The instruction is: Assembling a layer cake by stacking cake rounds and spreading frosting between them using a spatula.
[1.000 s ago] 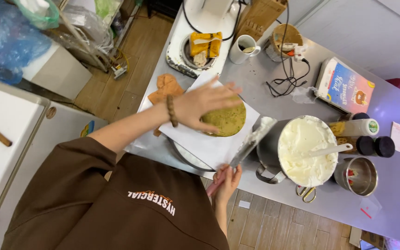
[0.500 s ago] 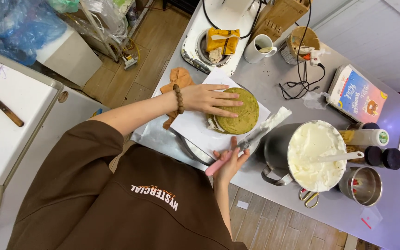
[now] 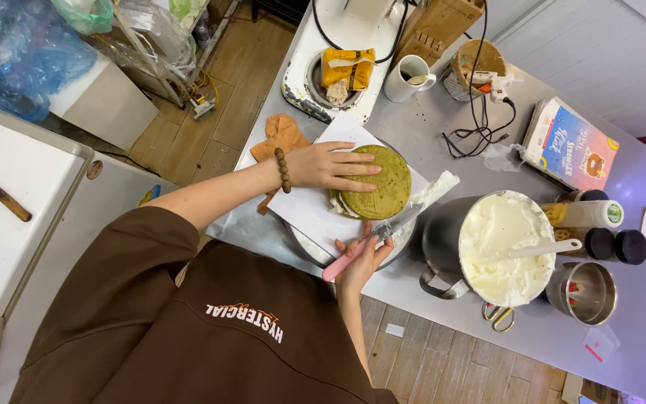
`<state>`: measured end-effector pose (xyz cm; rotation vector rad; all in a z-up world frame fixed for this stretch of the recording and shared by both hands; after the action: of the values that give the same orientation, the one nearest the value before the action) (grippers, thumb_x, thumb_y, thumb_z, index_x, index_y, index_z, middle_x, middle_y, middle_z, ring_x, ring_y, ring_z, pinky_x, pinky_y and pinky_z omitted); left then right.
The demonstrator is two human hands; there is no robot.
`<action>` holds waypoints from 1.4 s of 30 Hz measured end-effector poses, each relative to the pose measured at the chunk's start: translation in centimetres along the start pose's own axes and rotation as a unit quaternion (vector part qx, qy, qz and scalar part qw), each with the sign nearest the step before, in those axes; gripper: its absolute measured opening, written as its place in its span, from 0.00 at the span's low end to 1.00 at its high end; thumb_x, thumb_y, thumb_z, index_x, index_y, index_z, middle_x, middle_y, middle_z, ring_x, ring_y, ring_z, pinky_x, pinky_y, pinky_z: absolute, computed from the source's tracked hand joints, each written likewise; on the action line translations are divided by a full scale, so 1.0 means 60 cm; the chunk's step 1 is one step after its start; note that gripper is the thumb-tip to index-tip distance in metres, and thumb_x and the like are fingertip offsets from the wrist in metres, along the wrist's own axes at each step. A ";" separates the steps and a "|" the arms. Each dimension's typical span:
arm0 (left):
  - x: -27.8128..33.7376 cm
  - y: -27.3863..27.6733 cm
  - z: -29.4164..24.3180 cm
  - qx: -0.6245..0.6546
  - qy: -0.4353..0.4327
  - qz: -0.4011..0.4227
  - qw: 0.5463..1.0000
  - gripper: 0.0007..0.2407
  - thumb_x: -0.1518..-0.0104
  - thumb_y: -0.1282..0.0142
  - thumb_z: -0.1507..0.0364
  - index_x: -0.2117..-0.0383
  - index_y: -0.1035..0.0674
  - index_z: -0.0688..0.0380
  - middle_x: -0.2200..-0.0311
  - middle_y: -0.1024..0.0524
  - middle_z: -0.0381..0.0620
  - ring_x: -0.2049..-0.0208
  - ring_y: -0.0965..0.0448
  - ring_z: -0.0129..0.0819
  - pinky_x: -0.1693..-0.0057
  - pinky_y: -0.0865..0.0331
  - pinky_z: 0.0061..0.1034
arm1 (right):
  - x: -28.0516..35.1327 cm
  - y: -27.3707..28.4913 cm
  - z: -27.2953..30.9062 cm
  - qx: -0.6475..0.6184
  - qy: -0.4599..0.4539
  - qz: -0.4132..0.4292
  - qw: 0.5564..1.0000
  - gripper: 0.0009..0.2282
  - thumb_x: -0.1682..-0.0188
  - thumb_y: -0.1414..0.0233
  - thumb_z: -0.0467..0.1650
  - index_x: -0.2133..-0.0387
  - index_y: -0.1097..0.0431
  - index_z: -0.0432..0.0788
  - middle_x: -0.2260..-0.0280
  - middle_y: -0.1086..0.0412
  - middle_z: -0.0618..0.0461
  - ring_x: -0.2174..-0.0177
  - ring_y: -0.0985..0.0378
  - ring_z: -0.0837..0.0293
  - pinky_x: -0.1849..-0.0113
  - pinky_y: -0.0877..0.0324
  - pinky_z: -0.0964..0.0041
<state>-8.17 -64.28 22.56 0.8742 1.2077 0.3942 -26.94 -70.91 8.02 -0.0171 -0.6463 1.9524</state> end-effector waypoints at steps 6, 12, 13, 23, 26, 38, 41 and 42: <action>-0.006 0.012 0.002 0.005 0.022 0.004 1.000 0.21 0.33 0.53 0.72 0.34 0.33 0.36 0.31 0.37 0.39 0.32 0.34 0.36 0.32 0.34 0.40 | 0.001 0.006 -0.007 -0.010 0.006 -0.012 1.000 0.15 0.40 0.61 0.36 0.42 0.56 0.55 0.39 0.37 0.41 0.80 0.39 0.67 0.71 0.26 0.60; -0.023 0.003 -0.016 -0.042 0.007 0.189 0.981 0.39 0.52 0.39 0.70 0.29 0.43 0.38 0.27 0.47 0.43 0.27 0.46 0.36 0.26 0.48 0.40 | 0.019 0.024 0.032 -0.003 0.045 -0.040 0.998 0.14 0.40 0.62 0.36 0.43 0.54 0.53 0.41 0.35 0.41 0.80 0.39 0.68 0.75 0.29 0.65; -0.021 -0.009 -0.023 0.010 0.013 0.225 0.974 0.44 0.57 0.35 0.68 0.28 0.45 0.44 0.27 0.50 0.48 0.26 0.49 0.39 0.25 0.52 0.43 | 0.025 0.033 0.045 0.006 0.063 -0.044 0.997 0.14 0.39 0.63 0.36 0.43 0.53 0.52 0.44 0.32 0.41 0.81 0.39 0.68 0.77 0.32 0.68; -0.095 -0.045 -0.079 0.124 0.021 0.220 0.967 0.44 0.62 0.29 0.61 0.33 0.40 0.44 0.29 0.47 0.46 0.29 0.50 0.45 0.29 0.55 0.54 | 0.092 0.221 0.319 0.648 0.265 -0.208 0.683 0.23 0.42 0.49 0.27 0.32 0.38 0.51 0.65 0.33 0.43 0.68 0.30 0.52 0.62 0.31 0.58; -0.088 -0.053 -0.077 0.059 0.018 0.192 0.980 0.42 0.62 0.30 0.64 0.33 0.38 0.44 0.30 0.45 0.44 0.29 0.47 0.43 0.29 0.54 0.53 | 0.113 0.255 0.304 0.684 0.230 -0.206 0.661 0.22 0.44 0.48 0.27 0.36 0.35 0.56 0.63 0.32 0.43 0.65 0.28 0.47 0.60 0.31 0.54; -0.071 -0.004 -0.069 0.142 0.077 0.192 0.968 0.41 0.57 0.35 0.51 0.33 0.37 0.48 0.30 0.46 0.49 0.30 0.49 0.48 0.31 0.57 0.59 | 0.286 0.308 0.531 0.845 -0.040 -0.175 0.505 0.22 0.49 0.49 0.34 0.40 0.35 0.69 0.66 0.27 0.41 0.71 0.21 0.43 0.67 0.26 0.46; 0.007 0.025 -0.046 0.153 0.173 0.078 0.970 0.39 0.52 0.36 0.50 0.32 0.37 0.47 0.29 0.47 0.52 0.28 0.50 0.50 0.30 0.58 0.60 | 0.207 0.254 0.657 0.935 -0.003 -0.157 0.319 0.19 0.43 0.53 0.34 0.40 0.34 0.70 0.71 0.24 0.47 0.72 0.20 0.43 0.68 0.25 0.45; 0.054 0.024 -0.025 0.140 0.263 0.035 0.954 0.37 0.49 0.36 0.52 0.32 0.37 0.48 0.28 0.47 0.53 0.27 0.51 0.52 0.28 0.57 0.59 | 0.162 0.242 0.677 0.958 0.003 -0.117 0.263 0.21 0.45 0.54 0.31 0.40 0.33 0.71 0.71 0.24 0.47 0.71 0.19 0.45 0.68 0.24 0.48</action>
<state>-8.18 -60.59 21.46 1.0959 1.7579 0.5426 -55.38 -84.88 38.90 1.4279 1.9412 1.1255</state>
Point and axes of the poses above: each hand's wrist, its own x-axis away from the middle knuckle, its own y-axis out of the back of the hand, z = x × y, the point moved 9 cm from there along -x, towards the middle knuckle
